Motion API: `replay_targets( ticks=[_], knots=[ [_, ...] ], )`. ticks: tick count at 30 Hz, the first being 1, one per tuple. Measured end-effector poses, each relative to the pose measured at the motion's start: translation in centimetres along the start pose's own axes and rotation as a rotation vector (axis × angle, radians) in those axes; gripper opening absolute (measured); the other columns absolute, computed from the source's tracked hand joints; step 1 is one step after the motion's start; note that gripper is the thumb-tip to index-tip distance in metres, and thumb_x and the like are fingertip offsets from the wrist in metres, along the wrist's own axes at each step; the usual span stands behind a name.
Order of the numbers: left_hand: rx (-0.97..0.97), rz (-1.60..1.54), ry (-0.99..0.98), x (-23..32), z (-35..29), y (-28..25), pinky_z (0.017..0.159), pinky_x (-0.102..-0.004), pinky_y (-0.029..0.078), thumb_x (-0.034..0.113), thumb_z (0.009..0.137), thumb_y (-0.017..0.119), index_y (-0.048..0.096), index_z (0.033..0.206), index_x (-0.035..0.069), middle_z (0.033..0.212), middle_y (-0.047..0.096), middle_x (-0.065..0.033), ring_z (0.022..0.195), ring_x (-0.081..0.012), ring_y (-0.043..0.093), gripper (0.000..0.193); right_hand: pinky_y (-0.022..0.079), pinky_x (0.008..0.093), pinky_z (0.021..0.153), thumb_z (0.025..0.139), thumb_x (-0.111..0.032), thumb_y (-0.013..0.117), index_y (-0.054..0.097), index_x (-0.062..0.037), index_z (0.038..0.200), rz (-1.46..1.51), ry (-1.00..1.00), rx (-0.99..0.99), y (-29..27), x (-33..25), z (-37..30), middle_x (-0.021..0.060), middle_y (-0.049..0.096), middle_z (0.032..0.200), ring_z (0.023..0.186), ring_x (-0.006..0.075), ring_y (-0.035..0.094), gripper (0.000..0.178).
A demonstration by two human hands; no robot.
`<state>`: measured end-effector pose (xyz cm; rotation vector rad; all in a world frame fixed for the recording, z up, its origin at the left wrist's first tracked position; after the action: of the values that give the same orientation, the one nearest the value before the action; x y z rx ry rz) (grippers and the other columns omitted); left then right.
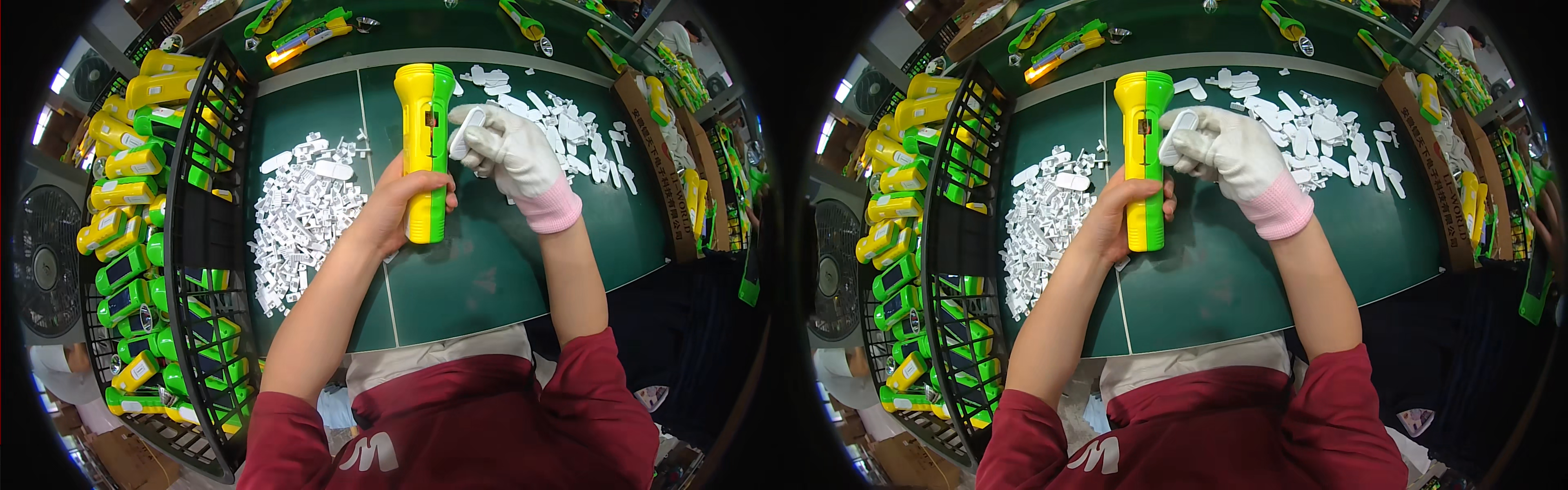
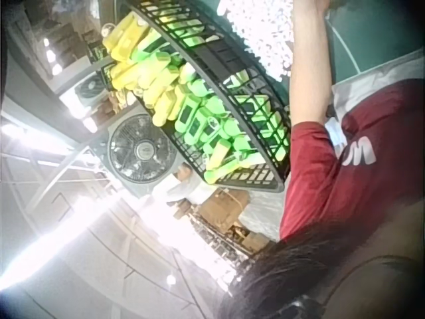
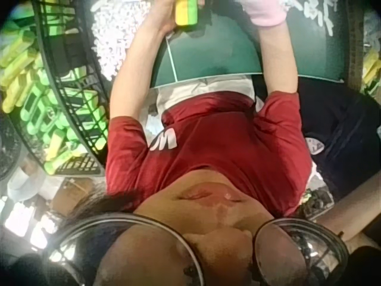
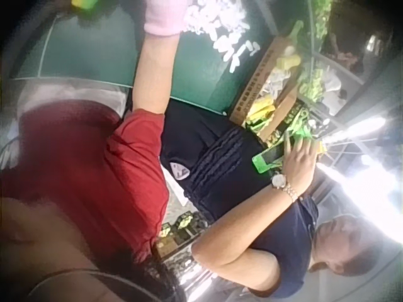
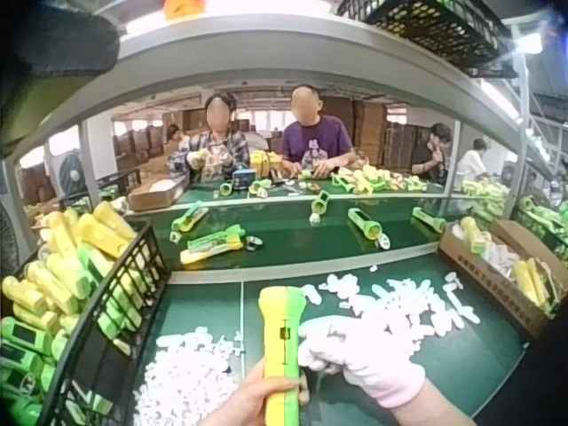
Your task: The person assembles flashlights by hand, joining casing pieces together and installing switch components and covers onto the bodies.
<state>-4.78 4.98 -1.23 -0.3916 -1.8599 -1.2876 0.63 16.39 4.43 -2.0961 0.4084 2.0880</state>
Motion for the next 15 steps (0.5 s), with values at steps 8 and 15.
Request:
replay_targets(
  ticks=[8, 15],
  knots=[
    [-0.005, -0.032, 0.052, 0.2, 0.2, 1.0, 0.069, -0.0321, 0.05, 0.009, 0.077, 0.059, 0.036, 0.121, 0.005, 0.09, 0.056, -0.0117, 0.075, -0.021, 0.061, 0.05, 0.038, 0.0171, 0.056, 0.087, -0.022, 0.058, 0.059, 0.0011, 0.1, -0.114, 0.043, 0.058, -0.3, 0.1, -0.4, 0.0008, 0.061, 0.078, 0.065, 0.0046, 0.052, 0.026],
    [-0.084, 0.028, 0.01, -0.6, 0.4, 1.2, 0.071, -0.0335, 0.05, 0.009, 0.079, 0.057, 0.037, 0.119, 0.005, 0.094, 0.056, -0.0129, 0.077, -0.0216, 0.061, 0.046, 0.047, 0.0217, 0.066, 0.087, -0.014, 0.056, 0.058, 0.0029, 0.094, -0.209, -0.106, 0.146, 0.4, -1.1, -0.9, 0.0061, 0.065, 0.081, 0.072, 0.0104, 0.061, 0.018]
  ],
)
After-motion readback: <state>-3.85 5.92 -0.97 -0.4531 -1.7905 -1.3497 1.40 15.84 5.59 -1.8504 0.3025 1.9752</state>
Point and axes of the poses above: each hand's wrist, its own z-axis towards the middle knuckle, its own y-axis out of the palm, x = y × z, the point moved 6 cm from there along z, towards the middle knuckle
